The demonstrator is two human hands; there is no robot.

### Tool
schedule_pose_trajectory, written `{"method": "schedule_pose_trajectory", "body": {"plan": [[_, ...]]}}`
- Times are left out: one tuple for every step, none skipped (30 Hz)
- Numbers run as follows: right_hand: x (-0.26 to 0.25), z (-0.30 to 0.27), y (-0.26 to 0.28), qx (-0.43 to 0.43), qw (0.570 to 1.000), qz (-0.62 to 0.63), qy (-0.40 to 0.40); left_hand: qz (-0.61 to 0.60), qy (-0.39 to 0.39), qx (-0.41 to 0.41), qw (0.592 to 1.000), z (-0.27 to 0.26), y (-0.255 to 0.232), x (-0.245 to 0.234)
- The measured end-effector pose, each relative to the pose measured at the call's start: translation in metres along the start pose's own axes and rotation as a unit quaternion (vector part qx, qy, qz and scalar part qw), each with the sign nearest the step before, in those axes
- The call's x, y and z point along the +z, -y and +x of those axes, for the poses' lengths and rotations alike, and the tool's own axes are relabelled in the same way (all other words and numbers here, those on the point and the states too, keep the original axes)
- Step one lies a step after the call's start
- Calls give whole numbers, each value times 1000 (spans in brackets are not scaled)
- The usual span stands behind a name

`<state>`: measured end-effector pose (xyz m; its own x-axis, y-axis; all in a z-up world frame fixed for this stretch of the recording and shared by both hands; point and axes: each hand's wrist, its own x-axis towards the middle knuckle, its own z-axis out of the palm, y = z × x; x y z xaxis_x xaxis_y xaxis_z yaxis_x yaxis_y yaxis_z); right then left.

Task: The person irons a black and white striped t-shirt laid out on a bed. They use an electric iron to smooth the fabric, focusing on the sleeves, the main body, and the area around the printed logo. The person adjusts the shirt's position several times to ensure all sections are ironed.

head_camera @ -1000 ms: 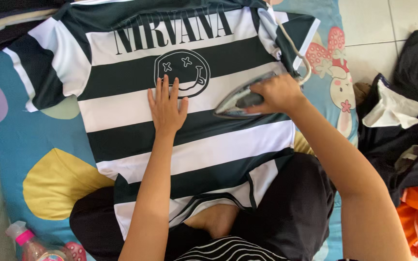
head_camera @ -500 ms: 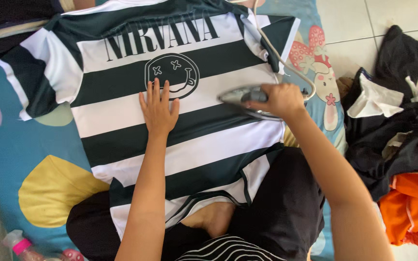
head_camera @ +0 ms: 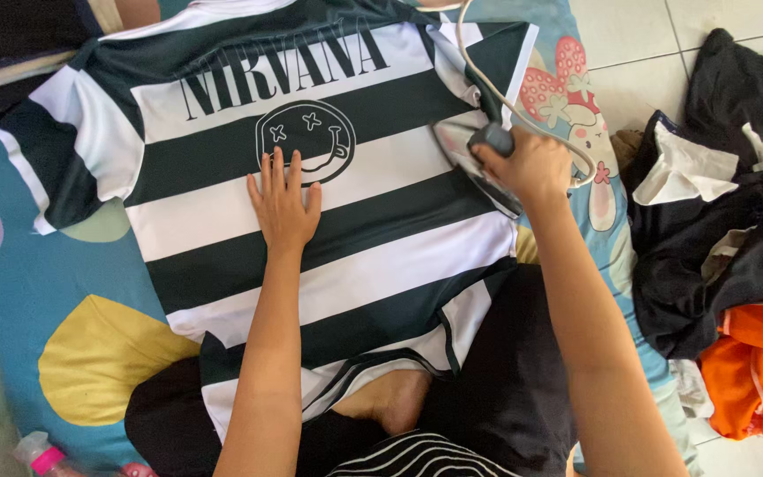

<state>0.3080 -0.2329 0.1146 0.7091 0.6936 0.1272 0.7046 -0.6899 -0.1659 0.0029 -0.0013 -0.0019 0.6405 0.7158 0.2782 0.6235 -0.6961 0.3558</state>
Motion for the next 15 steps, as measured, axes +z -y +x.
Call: {"method": "schedule_pose_trajectory", "body": {"plan": [[1, 0, -2, 2, 1000, 6, -18, 0, 1, 1, 1000, 0, 0, 0], [2, 0, -2, 5, 999, 11, -36, 0, 2, 1, 1000, 0, 0, -1], [5, -1, -3, 6, 998, 17, -53, 0, 4, 1, 1000, -1, 0, -2], [7, 1, -1, 33, 999, 11, -39, -1, 4, 1, 1000, -2, 0, -2], [10, 7, 1, 57, 998, 6, -26, 0, 3, 0, 1000, -2, -1, -2], [11, 11, 3, 82, 997, 1, -13, 1, 2, -1, 1000, -1, -1, -2], [11, 10, 3, 71, 997, 5, -5, 2, 1, 1, 1000, -2, -1, -3], [10, 8, 2, 59, 998, 9, 3, 4, 0, 2, 1000, -2, -1, -3], [9, 9, 1, 47, 999, 11, 9, 4, -2, 4, 1000, -1, -1, -3], [9, 10, 1, 41, 999, 12, 2, 8, -3, 4, 1000, 1, -1, -2], [10, 10, 0, 35, 999, 13, -3, 10, -2, 4, 1000, 0, -1, -2], [12, 9, 0, 29, 999, 14, -8, 13, -1, 3, 1000, -1, -1, -2], [15, 12, 1, 47, 999, 13, -14, 9, -2, 2, 1000, -2, -1, -2], [18, 16, 3, 65, 998, 12, -20, 4, -3, 1, 1000, -2, -1, -1], [19, 19, 6, 82, 996, 12, -26, 1, -5, 0, 1000, -2, 0, -2]]}}
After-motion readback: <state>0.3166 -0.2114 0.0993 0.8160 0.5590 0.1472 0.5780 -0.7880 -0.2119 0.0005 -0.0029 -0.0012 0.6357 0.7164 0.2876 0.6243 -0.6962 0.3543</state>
